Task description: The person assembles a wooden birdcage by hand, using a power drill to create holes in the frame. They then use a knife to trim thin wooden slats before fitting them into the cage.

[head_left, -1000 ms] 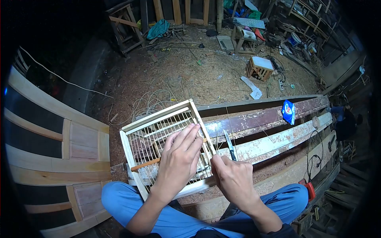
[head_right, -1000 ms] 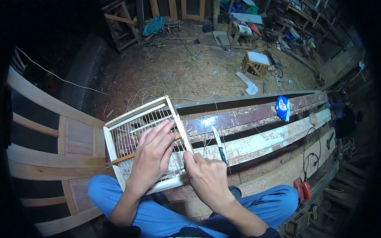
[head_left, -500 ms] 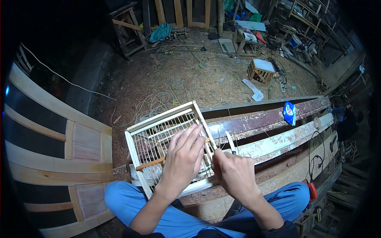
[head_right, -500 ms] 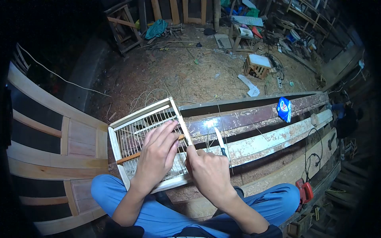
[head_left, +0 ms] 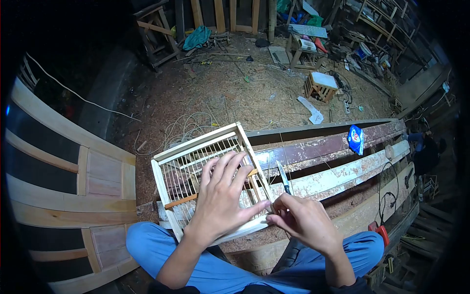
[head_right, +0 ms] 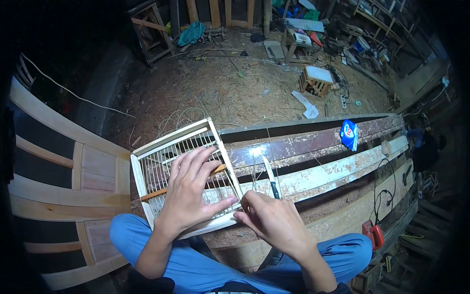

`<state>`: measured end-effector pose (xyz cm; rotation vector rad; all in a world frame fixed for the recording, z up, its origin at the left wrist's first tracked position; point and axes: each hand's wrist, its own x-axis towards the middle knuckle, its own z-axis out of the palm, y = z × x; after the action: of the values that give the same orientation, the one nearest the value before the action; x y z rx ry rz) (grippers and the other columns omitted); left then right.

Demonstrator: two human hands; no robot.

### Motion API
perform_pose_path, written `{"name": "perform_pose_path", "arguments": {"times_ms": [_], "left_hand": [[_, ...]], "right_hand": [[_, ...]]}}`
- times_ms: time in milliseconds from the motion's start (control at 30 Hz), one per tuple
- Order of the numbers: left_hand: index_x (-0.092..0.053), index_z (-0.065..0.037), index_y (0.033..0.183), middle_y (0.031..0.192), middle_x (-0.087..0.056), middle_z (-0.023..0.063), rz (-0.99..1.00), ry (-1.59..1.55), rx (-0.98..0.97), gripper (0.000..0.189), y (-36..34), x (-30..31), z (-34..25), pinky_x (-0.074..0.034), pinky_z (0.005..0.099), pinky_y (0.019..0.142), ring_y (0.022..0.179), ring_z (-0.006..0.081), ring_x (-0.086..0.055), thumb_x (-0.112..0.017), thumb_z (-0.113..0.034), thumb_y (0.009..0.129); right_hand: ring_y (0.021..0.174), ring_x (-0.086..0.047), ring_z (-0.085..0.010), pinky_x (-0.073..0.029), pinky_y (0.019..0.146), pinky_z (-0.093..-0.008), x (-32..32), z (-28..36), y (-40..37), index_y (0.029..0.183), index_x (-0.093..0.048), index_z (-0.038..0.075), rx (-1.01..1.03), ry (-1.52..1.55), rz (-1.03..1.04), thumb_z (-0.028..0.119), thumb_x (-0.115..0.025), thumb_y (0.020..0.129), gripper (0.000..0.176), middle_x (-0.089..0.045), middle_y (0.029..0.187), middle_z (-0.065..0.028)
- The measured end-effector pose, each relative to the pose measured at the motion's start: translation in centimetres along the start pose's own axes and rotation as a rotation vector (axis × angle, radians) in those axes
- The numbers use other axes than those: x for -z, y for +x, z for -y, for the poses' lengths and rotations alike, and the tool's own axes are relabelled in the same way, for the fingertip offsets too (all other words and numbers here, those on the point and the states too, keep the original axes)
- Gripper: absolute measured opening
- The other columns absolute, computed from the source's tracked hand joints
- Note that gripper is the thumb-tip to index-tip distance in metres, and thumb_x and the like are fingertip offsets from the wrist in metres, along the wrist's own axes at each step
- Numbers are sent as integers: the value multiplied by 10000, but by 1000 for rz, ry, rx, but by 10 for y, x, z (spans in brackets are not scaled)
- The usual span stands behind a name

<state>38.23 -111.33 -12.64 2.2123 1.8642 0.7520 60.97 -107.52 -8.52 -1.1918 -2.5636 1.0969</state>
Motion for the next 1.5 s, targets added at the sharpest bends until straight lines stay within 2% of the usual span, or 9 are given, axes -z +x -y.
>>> {"name": "perform_pose_path", "arguments": {"times_ms": [67,433,500,533,600,633,800,1067,1500], "left_hand": [[-671,-5,1302,1498,-549,233,26,17,-6,833,1,0,0,-248,561,1267,1487,360,-447,-797,-673,821],[-629,-31,1373,1546,-510,227,71,-17,38,842,5,5,-6,-262,564,1273,1520,376,-408,-881,-560,768],[-712,-115,1265,1580,-492,199,49,-122,16,605,4,5,-8,-247,596,1283,1543,378,-376,-886,-458,799],[-712,-115,1265,1580,-492,199,51,-123,16,605,4,4,-8,-247,596,1283,1543,378,-376,-886,-458,799],[-803,-160,1031,1596,-504,142,51,-159,-178,347,3,2,-5,-246,647,1280,1523,387,-405,-933,-329,757],[-831,-181,891,1634,-486,105,116,-183,-182,157,4,8,-12,-188,687,1293,1546,379,-376,-903,-261,778],[-845,-205,958,1650,-477,111,190,-254,-268,165,2,4,-8,-160,698,1301,1567,375,-352,-867,-212,795],[-811,-146,1056,1652,-461,139,213,-245,-266,234,-2,-2,-9,-208,635,1313,1563,376,-354,-846,-201,831],[-813,-138,1049,1615,-500,131,223,-248,-267,233,-2,0,-15,-210,646,1302,1549,365,-373,-849,-211,830]], "right_hand": [[756,-726,-360,-542,636,-464,3,6,-4,1071,-609,50,-26,33,-10,283,-728,1011,269,-731,912,-143],[702,-727,-334,-542,601,-446,-4,2,-28,1095,-695,77,26,-11,-66,152,-769,935,192,-737,832,-109],[702,-727,-330,-542,599,-444,-9,-2,-28,1071,-706,73,29,17,-98,144,-776,925,176,-734,833,-108],[702,-726,-327,-543,596,-442,-11,-3,-28,1046,-717,70,34,43,-131,136,-783,915,160,-732,835,-108],[703,-725,-326,-545,596,-441,-15,-4,-29,1036,-728,67,43,56,-154,127,-787,905,155,-728,832,-106],[704,-725,-324,-546,595,-441,-16,-4,-29,1025,-739,65,54,68,-176,117,-792,895,150,-724,830,-105],[704,-725,-320,-548,591,-432,-16,-4,-30,1033,-748,61,68,64,-190,107,-797,885,164,-715,821,-103],[706,-727,-324,-550,593,-425,-18,-5,-29,1031,-730,57,69,74,-189,102,-798,883,168,-720,826,-110],[747,-734,-331,-553,611,-437,-18,-2,-29,1028,-697,55,59,73,-198,87,-780,901,155,-729,861,-121]]}}
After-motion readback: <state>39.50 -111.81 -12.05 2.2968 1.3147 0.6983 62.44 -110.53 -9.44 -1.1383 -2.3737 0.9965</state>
